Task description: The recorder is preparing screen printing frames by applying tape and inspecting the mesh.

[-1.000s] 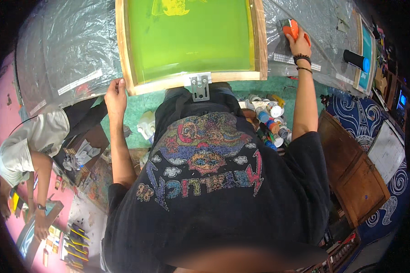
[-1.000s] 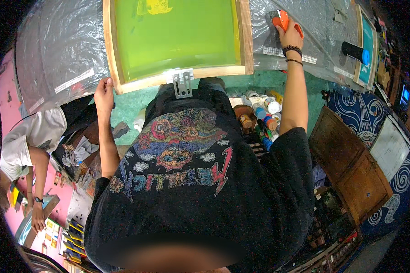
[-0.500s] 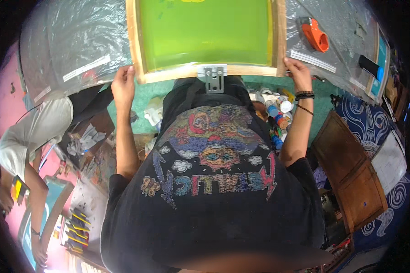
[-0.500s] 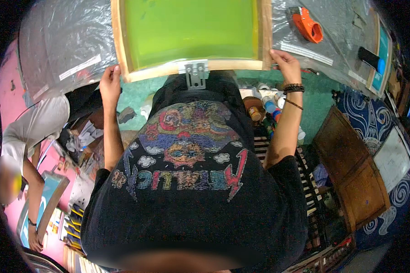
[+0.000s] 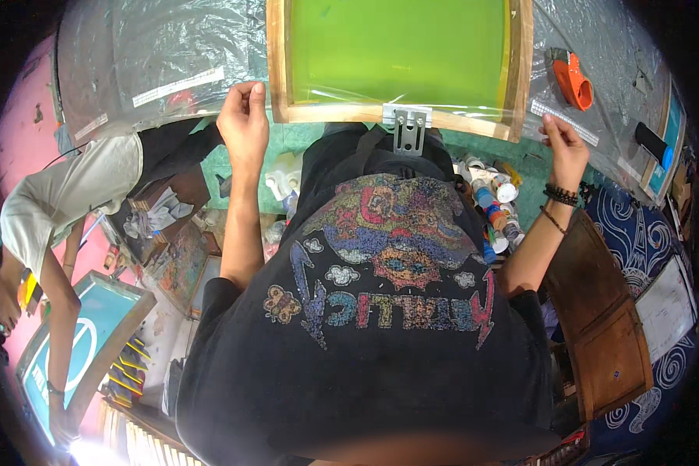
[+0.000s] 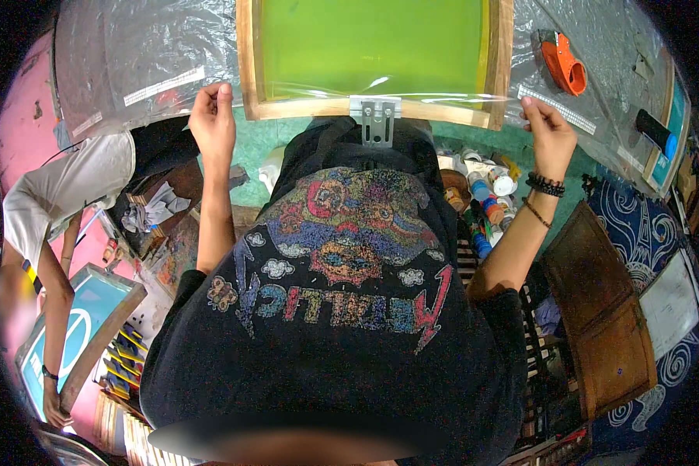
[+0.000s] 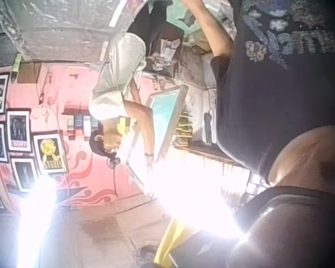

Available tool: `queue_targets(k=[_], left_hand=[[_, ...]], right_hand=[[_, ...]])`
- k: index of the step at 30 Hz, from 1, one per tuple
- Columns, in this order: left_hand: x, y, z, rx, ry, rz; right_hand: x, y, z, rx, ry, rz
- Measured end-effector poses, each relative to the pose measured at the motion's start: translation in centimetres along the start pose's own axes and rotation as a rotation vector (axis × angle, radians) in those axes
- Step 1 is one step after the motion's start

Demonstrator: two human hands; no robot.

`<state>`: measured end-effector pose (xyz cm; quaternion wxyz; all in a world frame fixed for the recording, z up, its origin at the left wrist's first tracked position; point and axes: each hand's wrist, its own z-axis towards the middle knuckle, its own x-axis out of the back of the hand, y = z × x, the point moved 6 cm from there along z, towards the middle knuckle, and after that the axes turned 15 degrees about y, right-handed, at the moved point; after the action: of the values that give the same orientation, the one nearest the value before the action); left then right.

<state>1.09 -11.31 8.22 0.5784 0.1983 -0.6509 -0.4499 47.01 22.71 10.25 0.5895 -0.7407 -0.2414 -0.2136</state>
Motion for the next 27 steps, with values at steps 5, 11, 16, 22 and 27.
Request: queue_targets(k=[5,11,16,22,27], left_hand=[[1.8,2.7,3.5,0.096,-0.024,-0.096],[-0.3,5.1,4.1,-0.075,-0.184,0.383],[-2.3,5.7,2.3,-0.241,-0.148,0.488],[-3.2,4.9,1.5,-0.336,-0.187,0.532],[-3.9,4.6,1.6,-0.393,-0.155,0.550]], right_hand=[[2.6,-2.4,2.3,-0.050,-0.049,0.002],[-0.3,-2.4,3.1,-0.124,-0.199,-0.210],[-3.3,-1.0,2.8,0.029,-0.174,-0.432],[-5.4,-1.9,1.8,0.299,-0.049,-0.696],[-4.7,-2.8,2.2,0.327,0.062,-0.701]])
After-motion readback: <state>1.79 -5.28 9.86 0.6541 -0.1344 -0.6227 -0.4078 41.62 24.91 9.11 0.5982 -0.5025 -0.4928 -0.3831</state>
